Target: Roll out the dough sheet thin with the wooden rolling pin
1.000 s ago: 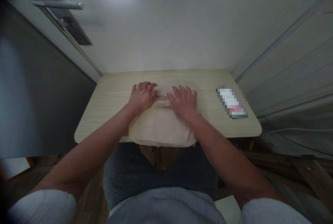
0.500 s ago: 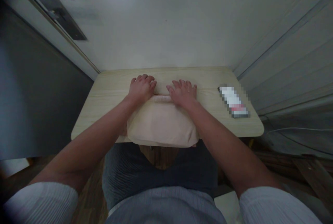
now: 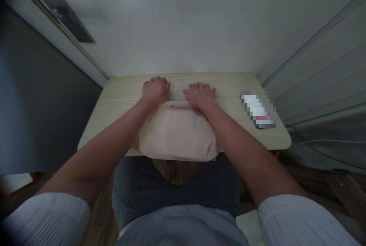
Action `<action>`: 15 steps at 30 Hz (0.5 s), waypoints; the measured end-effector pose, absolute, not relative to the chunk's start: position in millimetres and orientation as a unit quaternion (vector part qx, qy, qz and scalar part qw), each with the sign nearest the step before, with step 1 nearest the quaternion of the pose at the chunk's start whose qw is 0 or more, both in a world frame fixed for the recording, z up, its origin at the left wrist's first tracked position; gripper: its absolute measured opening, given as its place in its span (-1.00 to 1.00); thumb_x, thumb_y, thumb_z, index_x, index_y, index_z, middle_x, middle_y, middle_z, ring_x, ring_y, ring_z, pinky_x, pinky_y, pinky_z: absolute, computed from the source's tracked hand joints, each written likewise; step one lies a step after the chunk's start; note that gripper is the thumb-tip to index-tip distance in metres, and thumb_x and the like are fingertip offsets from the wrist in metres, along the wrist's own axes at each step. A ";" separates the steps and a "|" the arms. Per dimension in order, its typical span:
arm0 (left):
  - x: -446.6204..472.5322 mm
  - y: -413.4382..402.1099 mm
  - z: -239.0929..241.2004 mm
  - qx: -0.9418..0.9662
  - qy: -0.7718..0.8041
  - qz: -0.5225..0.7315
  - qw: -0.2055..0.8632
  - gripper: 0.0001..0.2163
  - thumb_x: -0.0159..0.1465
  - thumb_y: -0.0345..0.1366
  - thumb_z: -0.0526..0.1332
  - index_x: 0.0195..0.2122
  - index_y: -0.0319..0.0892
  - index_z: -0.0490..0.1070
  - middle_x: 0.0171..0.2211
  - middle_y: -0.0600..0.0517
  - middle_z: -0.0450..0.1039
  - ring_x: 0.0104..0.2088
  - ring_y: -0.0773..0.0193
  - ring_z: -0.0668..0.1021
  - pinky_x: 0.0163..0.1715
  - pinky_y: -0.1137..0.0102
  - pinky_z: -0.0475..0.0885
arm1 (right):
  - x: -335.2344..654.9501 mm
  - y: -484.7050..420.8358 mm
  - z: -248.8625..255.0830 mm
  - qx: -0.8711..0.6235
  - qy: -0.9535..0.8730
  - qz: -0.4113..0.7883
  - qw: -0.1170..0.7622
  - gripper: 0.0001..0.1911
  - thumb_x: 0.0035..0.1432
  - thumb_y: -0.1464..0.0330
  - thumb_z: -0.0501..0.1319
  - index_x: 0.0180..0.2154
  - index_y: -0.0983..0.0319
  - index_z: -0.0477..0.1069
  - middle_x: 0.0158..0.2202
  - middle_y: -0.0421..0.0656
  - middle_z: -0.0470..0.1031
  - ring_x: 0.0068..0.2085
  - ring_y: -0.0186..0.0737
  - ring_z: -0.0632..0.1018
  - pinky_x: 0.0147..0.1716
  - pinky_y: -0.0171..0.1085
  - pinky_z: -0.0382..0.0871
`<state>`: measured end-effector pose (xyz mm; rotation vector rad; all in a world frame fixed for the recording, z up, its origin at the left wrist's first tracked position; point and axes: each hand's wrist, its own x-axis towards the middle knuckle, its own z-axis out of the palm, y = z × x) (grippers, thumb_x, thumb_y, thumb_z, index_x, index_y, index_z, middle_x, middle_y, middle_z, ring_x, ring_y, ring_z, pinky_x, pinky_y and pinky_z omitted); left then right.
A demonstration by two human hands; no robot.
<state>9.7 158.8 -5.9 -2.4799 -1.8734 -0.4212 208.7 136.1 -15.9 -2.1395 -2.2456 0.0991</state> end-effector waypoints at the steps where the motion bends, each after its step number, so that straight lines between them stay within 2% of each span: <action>1: 9.9 159.1 -5.8 -0.790 -0.597 -0.135 0.003 -0.58 0.49 -0.14 -0.14 -0.04 -0.18 0.48 0.02 -0.24 0.50 0.06 -0.06 0.48 0.03 0.08 0.30 | 208.0 136.8 -15.2 -0.697 -0.716 0.039 0.024 -0.36 0.39 -0.01 -0.12 0.26 0.17 0.35 0.26 0.12 0.36 0.21 0.24 0.36 0.14 0.22 0.21; 10: 4.8 126.6 -6.4 -0.807 -0.572 -0.143 0.001 -0.57 0.50 -0.12 -0.15 -0.03 -0.16 0.47 -0.02 -0.21 0.49 0.02 -0.01 0.49 -0.03 0.15 0.35 | 200.4 92.5 -17.8 -0.705 -0.703 0.004 0.094 -0.38 0.42 0.03 -0.11 0.31 0.17 0.31 0.34 0.06 0.29 0.27 0.19 0.30 0.21 0.18 0.14; 15: 1.7 93.5 -10.2 -0.798 -0.579 -0.168 0.004 -0.59 0.50 -0.10 -0.13 0.15 -0.09 0.39 0.15 -0.16 0.44 0.13 -0.07 0.44 0.09 0.02 0.32 | 198.2 57.1 -23.8 -0.695 -0.708 -0.027 0.124 -0.41 0.44 0.05 -0.11 0.27 0.17 0.36 0.34 0.06 0.30 0.32 0.21 0.25 0.25 0.24 0.03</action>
